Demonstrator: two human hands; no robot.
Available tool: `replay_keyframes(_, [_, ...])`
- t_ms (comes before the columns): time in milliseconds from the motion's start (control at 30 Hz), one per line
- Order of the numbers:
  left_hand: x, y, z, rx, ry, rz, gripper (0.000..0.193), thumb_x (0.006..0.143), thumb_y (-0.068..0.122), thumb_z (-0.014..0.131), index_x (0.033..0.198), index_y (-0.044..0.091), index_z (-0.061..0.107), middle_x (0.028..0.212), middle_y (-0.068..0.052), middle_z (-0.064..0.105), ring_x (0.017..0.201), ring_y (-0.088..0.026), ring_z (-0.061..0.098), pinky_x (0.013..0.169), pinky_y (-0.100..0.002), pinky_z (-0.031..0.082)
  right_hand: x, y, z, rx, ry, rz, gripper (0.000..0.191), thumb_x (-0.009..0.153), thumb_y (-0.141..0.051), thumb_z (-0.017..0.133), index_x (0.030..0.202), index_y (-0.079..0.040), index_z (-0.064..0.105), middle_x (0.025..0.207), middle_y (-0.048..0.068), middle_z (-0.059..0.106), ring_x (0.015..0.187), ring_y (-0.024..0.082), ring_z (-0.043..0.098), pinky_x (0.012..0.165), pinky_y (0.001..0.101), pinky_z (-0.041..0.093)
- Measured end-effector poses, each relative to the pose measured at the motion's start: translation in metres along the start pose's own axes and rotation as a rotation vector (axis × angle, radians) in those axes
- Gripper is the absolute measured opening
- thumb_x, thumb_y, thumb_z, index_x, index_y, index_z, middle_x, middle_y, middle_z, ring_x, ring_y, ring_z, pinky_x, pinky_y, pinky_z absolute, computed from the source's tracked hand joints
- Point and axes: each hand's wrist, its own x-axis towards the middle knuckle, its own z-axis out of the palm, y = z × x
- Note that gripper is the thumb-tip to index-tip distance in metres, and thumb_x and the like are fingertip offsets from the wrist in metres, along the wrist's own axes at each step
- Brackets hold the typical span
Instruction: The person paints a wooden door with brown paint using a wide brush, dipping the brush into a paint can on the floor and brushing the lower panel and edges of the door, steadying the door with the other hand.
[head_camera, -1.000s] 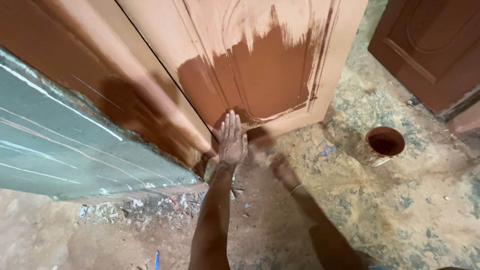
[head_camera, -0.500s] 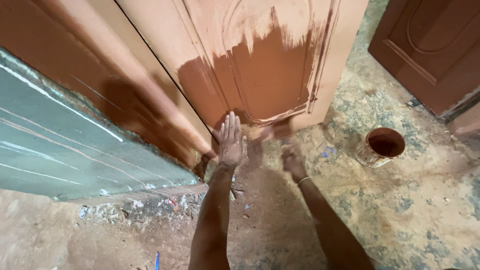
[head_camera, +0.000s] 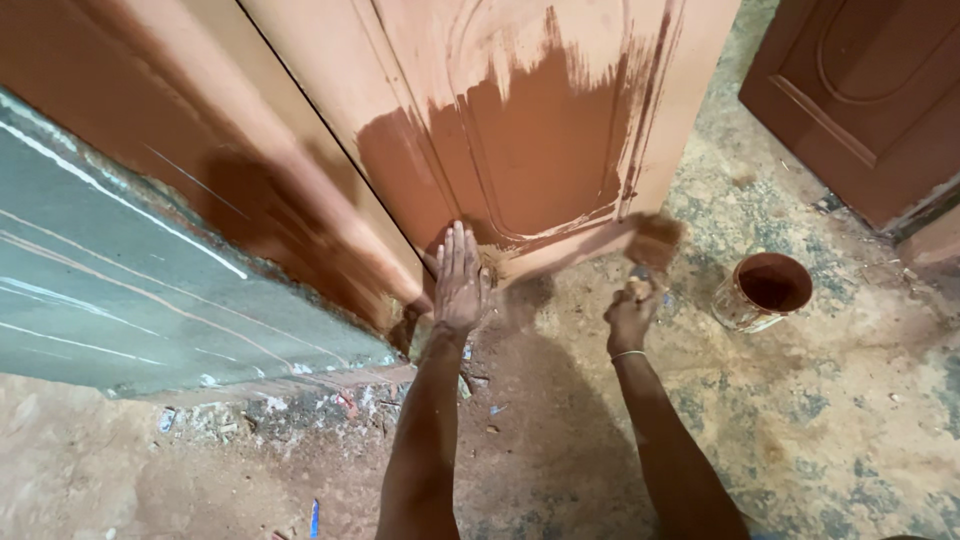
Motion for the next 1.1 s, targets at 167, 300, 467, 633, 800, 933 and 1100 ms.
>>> replay_keyframes(167, [-0.001,-0.001,-0.001,-0.023,0.011,-0.009,0.076,0.097,0.023,0.051,0.160,-0.005,0.019,0.169,-0.028,0.014,0.158,-0.043,0.015,0.128,-0.054,0.011,-0.007,0.005,0.005,-0.021,-0.250,-0.140,0.074,0.086,0.001,0.053,0.153,-0.021,0.031,0.079,-0.003,0.052,0.058,0.009,0.047,0.043,0.0260,0.038])
replay_keyframes(300, [-0.001,0.002,0.001,-0.026,0.012,-0.014,0.075,0.099,0.023,0.050,0.160,-0.006,0.020,0.169,-0.028,0.014,0.158,-0.043,0.015,0.129,-0.055,0.012,-0.033,0.029,0.024,-0.437,-0.508,0.121,0.041,0.114,-0.035,0.056,0.125,0.005,0.054,0.079,-0.001,0.056,0.064,0.009,0.052,0.052,0.0253,0.043])
replay_keyframes(467, [-0.001,0.004,0.001,-0.018,0.002,-0.020,0.075,0.097,0.023,0.050,0.160,-0.006,0.021,0.169,-0.028,0.014,0.158,-0.043,0.015,0.129,-0.054,0.012,-0.048,0.039,0.018,-0.335,-0.830,0.252,0.043,0.100,-0.026,0.057,0.142,-0.022,0.048,0.082,-0.006,0.056,0.063,0.007,0.047,0.052,0.0233,0.040])
replay_keyframes(633, [-0.002,0.001,-0.002,-0.006,-0.002,-0.024,0.077,0.096,0.024,0.050,0.160,-0.007,0.020,0.168,-0.029,0.013,0.157,-0.043,0.015,0.128,-0.054,0.011,-0.021,0.027,0.004,-0.154,-0.466,0.142,0.036,0.108,-0.022,0.059,0.139,-0.013,0.044,0.083,-0.004,0.055,0.061,0.008,0.044,0.048,0.0248,0.036])
replay_keyframes(800, [-0.001,-0.001,-0.004,-0.036,-0.001,-0.041,0.077,0.096,0.024,0.049,0.160,-0.006,0.019,0.169,-0.028,0.013,0.158,-0.041,0.014,0.129,-0.053,0.011,0.003,0.005,-0.005,0.071,0.056,0.013,0.039,0.106,-0.021,0.056,0.140,-0.021,0.037,0.075,-0.003,0.052,0.054,0.007,0.042,0.042,0.0244,0.034])
replay_keyframes(933, [0.002,0.000,-0.005,0.029,-0.066,-0.071,0.081,0.093,0.023,0.049,0.160,-0.008,0.017,0.169,-0.029,0.009,0.157,-0.042,0.012,0.128,-0.053,0.009,-0.001,0.000,-0.004,-0.036,0.075,0.047,0.039,0.099,-0.013,0.052,0.132,-0.030,0.039,0.071,-0.003,0.053,0.051,0.008,0.043,0.039,0.0248,0.034])
replay_keyframes(1100, [0.002,0.003,-0.002,0.028,-0.039,-0.045,0.075,0.100,0.025,0.049,0.161,-0.005,0.018,0.171,-0.027,0.010,0.159,-0.041,0.012,0.129,-0.053,0.009,-0.034,0.024,0.019,-0.334,-0.625,0.136,0.005,0.105,-0.009,0.050,0.106,-0.008,0.055,0.077,-0.001,0.051,0.059,0.009,0.045,0.048,0.0268,0.037])
